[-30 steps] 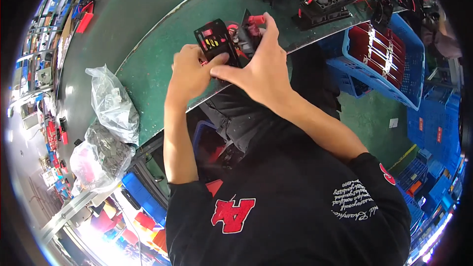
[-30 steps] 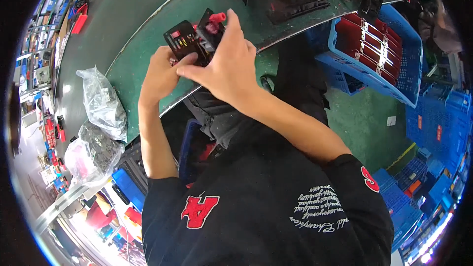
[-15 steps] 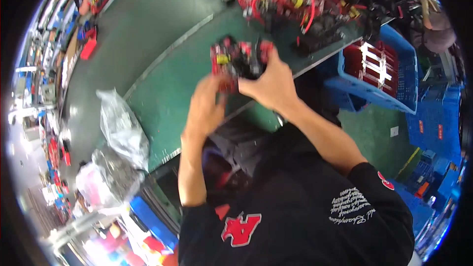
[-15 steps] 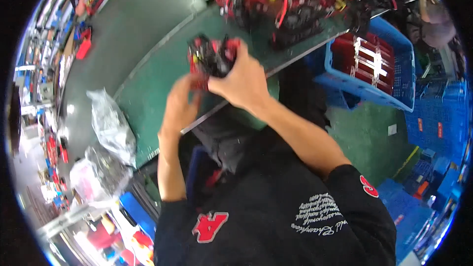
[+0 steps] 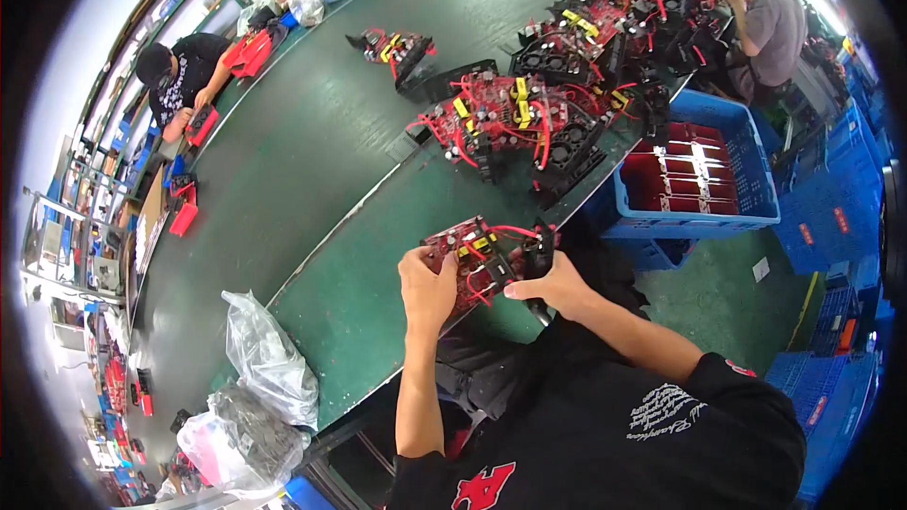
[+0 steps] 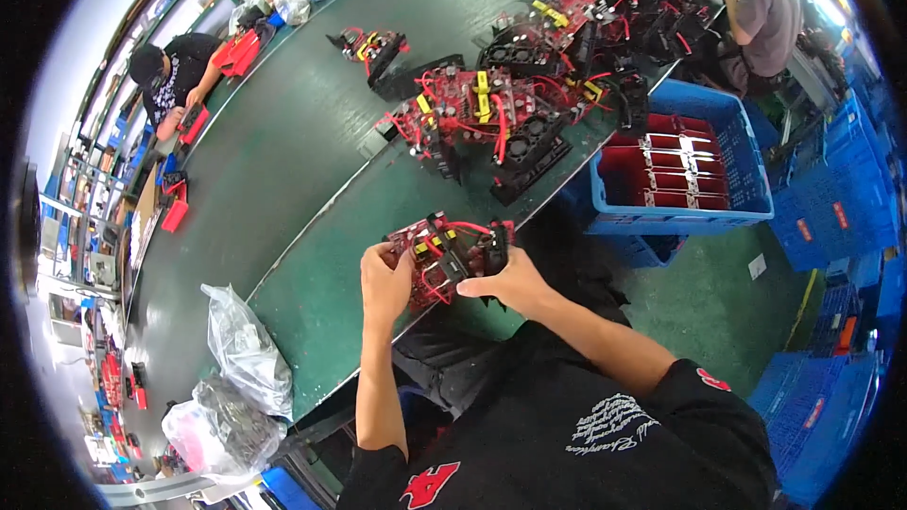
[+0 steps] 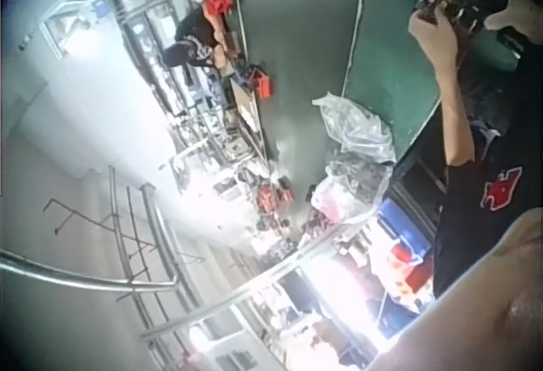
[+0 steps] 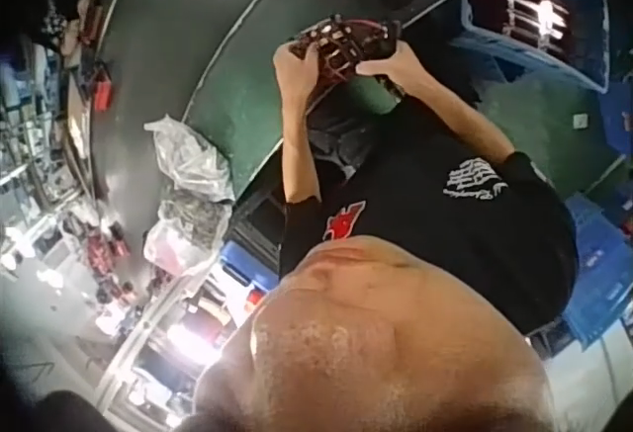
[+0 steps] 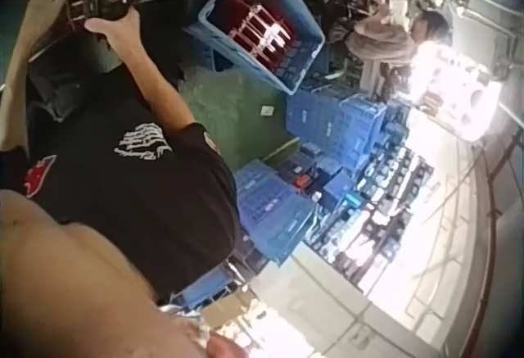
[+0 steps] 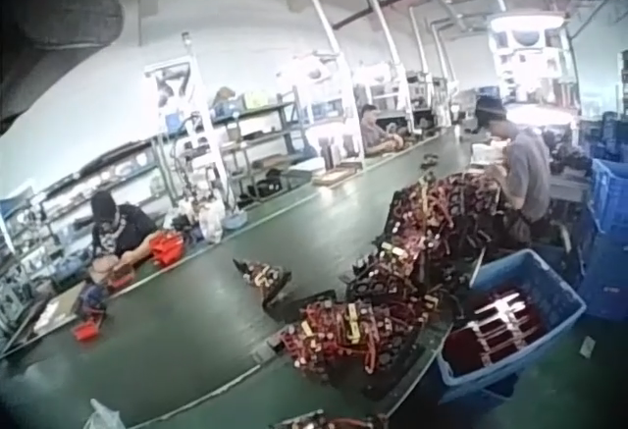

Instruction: Assembling electronic modules and circuit boards onto red plastic components at a factory assembly line.

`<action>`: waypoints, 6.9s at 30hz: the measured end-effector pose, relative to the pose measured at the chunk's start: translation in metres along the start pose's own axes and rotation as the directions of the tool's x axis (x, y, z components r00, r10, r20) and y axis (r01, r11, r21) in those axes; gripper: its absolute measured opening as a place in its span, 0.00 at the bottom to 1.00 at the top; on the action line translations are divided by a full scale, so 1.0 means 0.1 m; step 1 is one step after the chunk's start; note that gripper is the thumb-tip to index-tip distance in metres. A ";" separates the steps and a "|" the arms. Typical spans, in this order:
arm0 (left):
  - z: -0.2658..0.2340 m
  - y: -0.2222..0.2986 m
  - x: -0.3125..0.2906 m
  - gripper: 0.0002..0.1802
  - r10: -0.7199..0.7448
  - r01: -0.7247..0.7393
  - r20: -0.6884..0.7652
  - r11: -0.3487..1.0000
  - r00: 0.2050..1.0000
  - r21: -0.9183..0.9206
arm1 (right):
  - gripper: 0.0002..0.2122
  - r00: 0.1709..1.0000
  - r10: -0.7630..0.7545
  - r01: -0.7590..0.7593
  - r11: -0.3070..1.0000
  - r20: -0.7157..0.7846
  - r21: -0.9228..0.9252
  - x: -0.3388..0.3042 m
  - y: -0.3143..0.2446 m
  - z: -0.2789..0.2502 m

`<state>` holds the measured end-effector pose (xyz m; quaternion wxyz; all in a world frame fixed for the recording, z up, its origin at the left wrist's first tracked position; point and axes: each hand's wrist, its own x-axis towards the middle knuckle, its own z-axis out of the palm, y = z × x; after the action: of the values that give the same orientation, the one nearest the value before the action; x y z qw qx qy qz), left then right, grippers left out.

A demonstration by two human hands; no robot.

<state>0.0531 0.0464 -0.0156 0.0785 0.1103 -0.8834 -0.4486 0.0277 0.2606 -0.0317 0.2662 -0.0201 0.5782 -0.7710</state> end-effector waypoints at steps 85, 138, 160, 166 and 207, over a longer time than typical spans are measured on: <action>4.09 2.11 1.16 0.03 0.767 -0.850 0.398 0.359 0.504 0.385 | 0.37 0.801 -0.138 0.540 0.586 -0.582 0.604 -2.31 0.40 -3.42; -0.35 0.01 0.07 0.22 -0.601 0.718 -0.438 0.675 0.668 0.169 | 0.51 0.997 0.007 -0.045 0.850 0.074 0.525 -0.93 -0.02 -2.45; -0.30 0.17 0.15 0.19 -0.769 0.792 -0.289 0.608 0.571 -0.055 | 0.45 0.991 -0.065 -0.021 0.795 0.120 0.606 -0.48 -0.02 -2.31; -0.29 0.18 0.26 0.21 -0.811 0.799 -0.246 0.576 0.530 -0.175 | 0.45 0.992 -0.044 -0.034 0.796 0.114 0.604 -0.56 0.02 -2.41; -0.50 0.15 0.25 0.07 -0.846 0.827 -0.096 0.533 0.524 -0.179 | 0.48 0.986 0.143 -0.163 0.776 0.082 0.609 -1.00 0.34 -2.66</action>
<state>0.0385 0.0098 0.0268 -0.0653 0.5543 -0.6851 -0.4681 0.0364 0.5313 -0.1228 0.3288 0.1024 0.2921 -0.8922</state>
